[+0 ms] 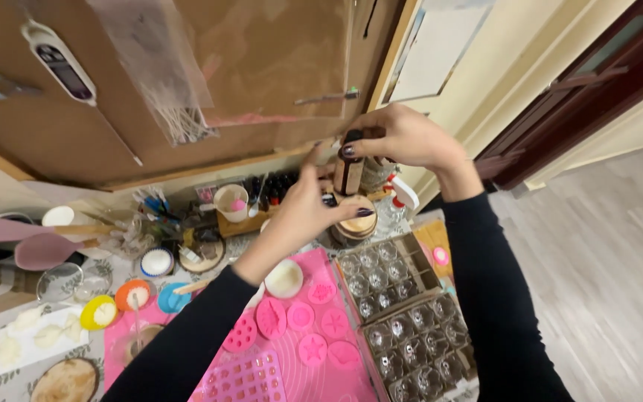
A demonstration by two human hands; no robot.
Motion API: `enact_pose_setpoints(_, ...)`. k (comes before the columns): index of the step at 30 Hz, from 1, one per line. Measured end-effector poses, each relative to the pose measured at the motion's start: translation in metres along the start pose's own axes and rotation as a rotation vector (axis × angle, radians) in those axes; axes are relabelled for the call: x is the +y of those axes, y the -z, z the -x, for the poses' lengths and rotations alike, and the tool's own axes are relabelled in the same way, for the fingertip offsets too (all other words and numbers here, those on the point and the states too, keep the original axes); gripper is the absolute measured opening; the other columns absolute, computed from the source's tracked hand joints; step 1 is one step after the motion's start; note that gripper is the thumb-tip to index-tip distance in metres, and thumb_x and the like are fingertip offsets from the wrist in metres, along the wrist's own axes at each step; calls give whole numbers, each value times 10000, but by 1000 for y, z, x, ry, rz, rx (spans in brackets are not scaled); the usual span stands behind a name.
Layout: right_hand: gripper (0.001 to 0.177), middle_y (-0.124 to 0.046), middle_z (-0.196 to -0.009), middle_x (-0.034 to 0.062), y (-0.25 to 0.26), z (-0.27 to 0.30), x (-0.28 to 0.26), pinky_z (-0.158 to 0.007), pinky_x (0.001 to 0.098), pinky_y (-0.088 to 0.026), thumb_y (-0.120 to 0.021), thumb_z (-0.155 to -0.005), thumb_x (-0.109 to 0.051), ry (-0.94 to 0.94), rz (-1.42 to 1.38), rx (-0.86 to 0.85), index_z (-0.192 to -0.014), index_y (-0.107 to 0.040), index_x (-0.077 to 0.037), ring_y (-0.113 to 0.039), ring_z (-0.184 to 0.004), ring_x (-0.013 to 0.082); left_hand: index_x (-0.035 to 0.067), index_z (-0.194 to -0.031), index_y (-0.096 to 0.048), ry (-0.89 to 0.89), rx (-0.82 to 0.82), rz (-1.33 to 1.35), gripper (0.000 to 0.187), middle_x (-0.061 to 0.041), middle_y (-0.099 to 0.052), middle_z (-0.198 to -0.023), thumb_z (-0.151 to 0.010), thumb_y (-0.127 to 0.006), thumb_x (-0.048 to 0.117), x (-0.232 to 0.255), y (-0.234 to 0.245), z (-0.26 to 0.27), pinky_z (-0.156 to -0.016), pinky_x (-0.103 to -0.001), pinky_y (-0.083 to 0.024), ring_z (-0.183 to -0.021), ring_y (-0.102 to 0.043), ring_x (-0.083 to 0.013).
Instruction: The person stirs melted wax in a small pot on a hot plate, adds liquid from a small dark bottle into the pot, and stirs again. They wipe drips with a tissue, then use a spoon to ladle the melted wax into pink silicone candle molds on the table.
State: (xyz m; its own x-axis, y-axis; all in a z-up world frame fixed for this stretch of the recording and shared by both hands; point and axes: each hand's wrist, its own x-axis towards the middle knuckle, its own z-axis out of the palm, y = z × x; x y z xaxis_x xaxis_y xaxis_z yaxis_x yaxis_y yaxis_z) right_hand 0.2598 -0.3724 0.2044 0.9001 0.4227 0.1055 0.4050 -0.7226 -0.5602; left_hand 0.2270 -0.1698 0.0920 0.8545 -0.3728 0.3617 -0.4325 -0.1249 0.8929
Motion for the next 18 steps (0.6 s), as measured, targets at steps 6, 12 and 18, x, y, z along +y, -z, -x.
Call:
enact_pose_setpoints(6, 301, -740, -862, 198, -96, -28, 143, -735, 428, -562, -811, -803, -233, -94, 250, 256, -1021, -775, -29, -713, -768, 349, 36, -1538, -275, 53, 218, 29, 844, -162, -635, -1367, -863, -780, 81, -16, 29, 104, -1042, -393, -522, -1222, -670, -268)
enact_pose_setpoints(12, 266, -704, -905, 285, -182, -42, 216, -793, 518, -556, -782, -846, -208, -323, 386, 261, -988, -736, 12, -683, -873, 463, 47, -1495, -340, 284, 457, -133, 792, -142, -666, -1276, -816, -747, 17, -25, 76, 202, -971, -356, -543, -1104, -700, -218)
enact_pose_setpoints(18, 294, -698, -931, 306, -228, -50, 270, -752, 519, -573, -795, -854, -243, -428, 496, 204, -916, -735, 38, -694, -859, 460, 27, -1498, -347, 465, 674, -167, 735, -144, -662, -1230, -857, -706, 2, -19, 112, 269, -911, -311, -555, -1021, -685, -167)
